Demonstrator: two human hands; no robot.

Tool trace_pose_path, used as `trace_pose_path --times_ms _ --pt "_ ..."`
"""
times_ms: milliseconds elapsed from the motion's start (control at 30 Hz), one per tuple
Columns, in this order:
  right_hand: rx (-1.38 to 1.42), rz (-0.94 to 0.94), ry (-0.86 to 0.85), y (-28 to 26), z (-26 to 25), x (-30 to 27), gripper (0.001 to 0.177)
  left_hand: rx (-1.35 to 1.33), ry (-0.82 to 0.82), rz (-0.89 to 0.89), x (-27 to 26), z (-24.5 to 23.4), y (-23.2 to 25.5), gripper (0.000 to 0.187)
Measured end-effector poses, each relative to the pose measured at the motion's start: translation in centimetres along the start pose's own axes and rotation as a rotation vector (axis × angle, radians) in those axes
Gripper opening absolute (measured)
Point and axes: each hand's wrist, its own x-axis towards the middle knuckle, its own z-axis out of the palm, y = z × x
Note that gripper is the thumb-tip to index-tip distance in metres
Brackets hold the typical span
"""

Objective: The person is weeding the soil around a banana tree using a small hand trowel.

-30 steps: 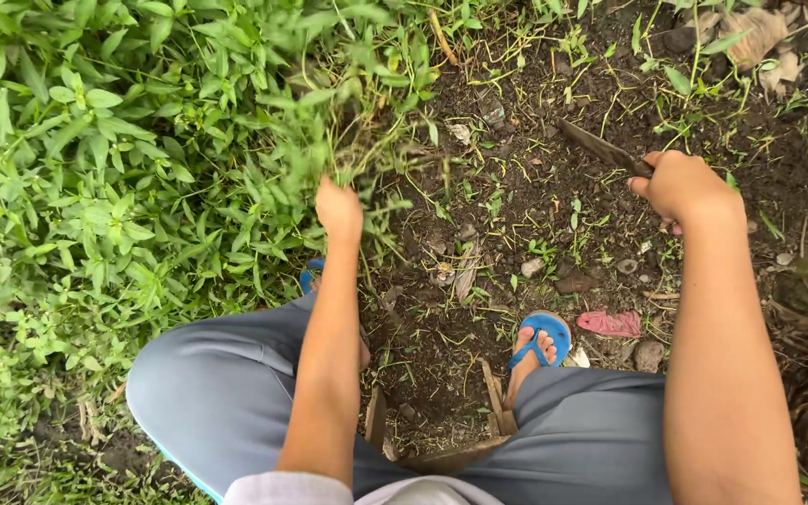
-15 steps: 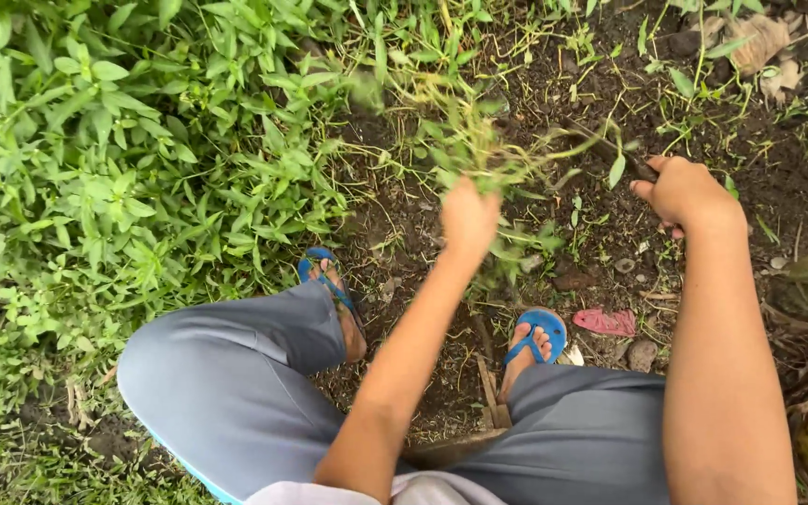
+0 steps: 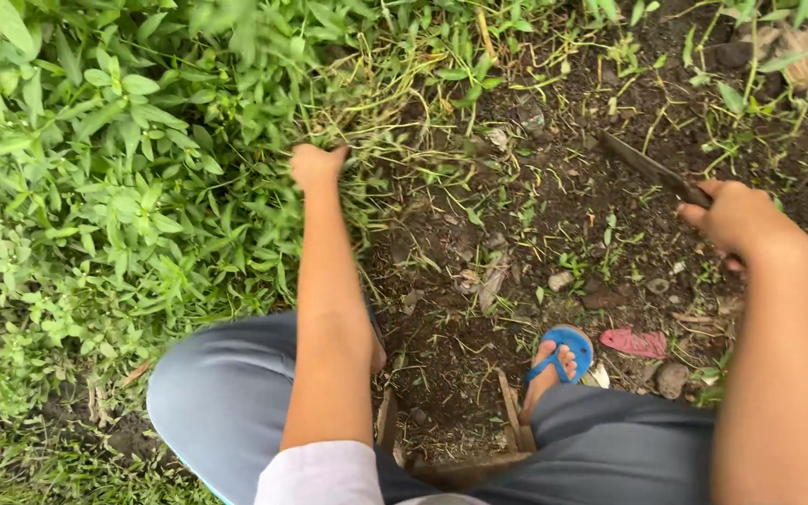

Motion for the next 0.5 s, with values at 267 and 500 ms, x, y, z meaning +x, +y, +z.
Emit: trace_pose_path --times_ms 267,500 --pt "-0.04 0.02 -0.021 0.1 -0.4 2.0 0.042 0.029 0.188 0.109 2.8 7.0 -1.3 0.074" --pt "-0.079 -0.013 -0.007 -0.6 -0.2 1.3 0.036 -0.011 0.208 0.27 3.3 7.1 -1.7 0.034"
